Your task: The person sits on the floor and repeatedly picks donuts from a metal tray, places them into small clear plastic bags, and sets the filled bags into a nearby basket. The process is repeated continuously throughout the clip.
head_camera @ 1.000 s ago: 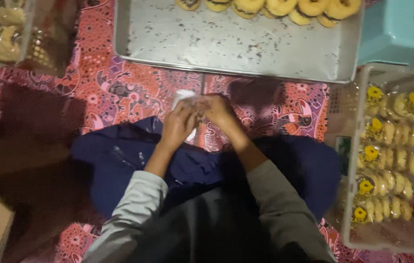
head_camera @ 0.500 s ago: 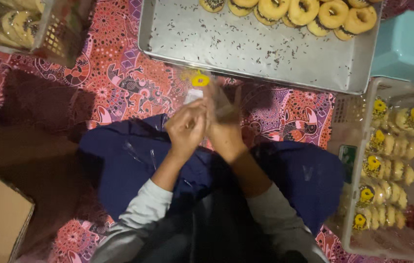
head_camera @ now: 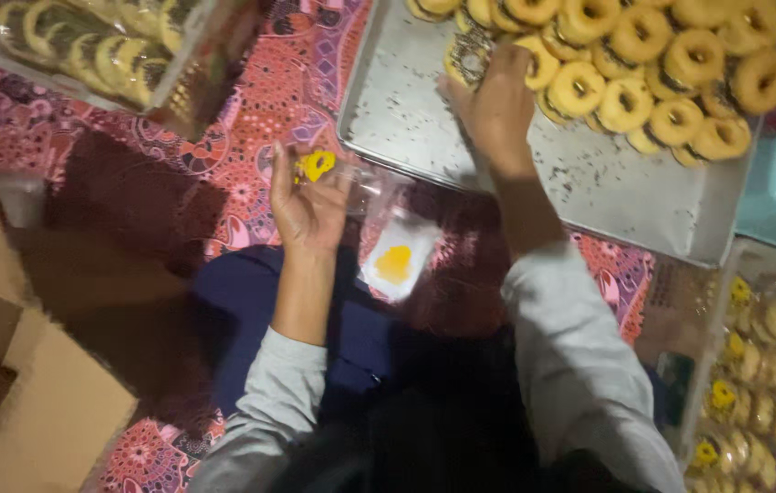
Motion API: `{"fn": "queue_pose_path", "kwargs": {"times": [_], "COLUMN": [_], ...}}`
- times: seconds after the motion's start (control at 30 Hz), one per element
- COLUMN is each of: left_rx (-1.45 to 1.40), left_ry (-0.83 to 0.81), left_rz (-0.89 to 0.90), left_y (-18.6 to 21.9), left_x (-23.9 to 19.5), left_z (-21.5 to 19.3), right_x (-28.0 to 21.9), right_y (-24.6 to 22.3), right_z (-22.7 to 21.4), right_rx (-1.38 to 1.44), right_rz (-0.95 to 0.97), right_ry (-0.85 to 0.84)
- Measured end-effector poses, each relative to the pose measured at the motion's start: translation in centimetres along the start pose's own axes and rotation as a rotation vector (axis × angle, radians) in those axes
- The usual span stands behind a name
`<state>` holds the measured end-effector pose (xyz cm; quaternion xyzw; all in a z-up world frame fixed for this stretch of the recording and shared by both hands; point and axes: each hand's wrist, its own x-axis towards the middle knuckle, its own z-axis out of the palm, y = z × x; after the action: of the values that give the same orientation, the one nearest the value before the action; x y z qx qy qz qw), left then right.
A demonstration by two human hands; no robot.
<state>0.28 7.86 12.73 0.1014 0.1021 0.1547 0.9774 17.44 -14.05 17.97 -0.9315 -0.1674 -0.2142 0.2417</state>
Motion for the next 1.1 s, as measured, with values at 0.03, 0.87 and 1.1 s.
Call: {"fn": "queue_pose_path", "kwargs": {"times": [0.03, 0.87, 1.1], "left_rx": [-0.054, -0.086, 0.035], "left_ry": [-0.012, -0.128, -0.335], "left_rz": [-0.023, 0.138, 0.081], "left_y": [0.4, -1.4, -0.4], "left_x": [0.2, -0.8, -2.6], "left_z": [0.0, 0.7, 2.4], "right_x": [1.3, -11.4, -14.0], "right_y": [0.6, -13.5, -14.8], "right_z": [1.5, -9.6, -10.5], "right_rx": [-0.039, 0.51, 0.474], "right_rz": [0.076, 0.036, -0.077], "right_ry": [-0.048, -0.338, -0.208]}}
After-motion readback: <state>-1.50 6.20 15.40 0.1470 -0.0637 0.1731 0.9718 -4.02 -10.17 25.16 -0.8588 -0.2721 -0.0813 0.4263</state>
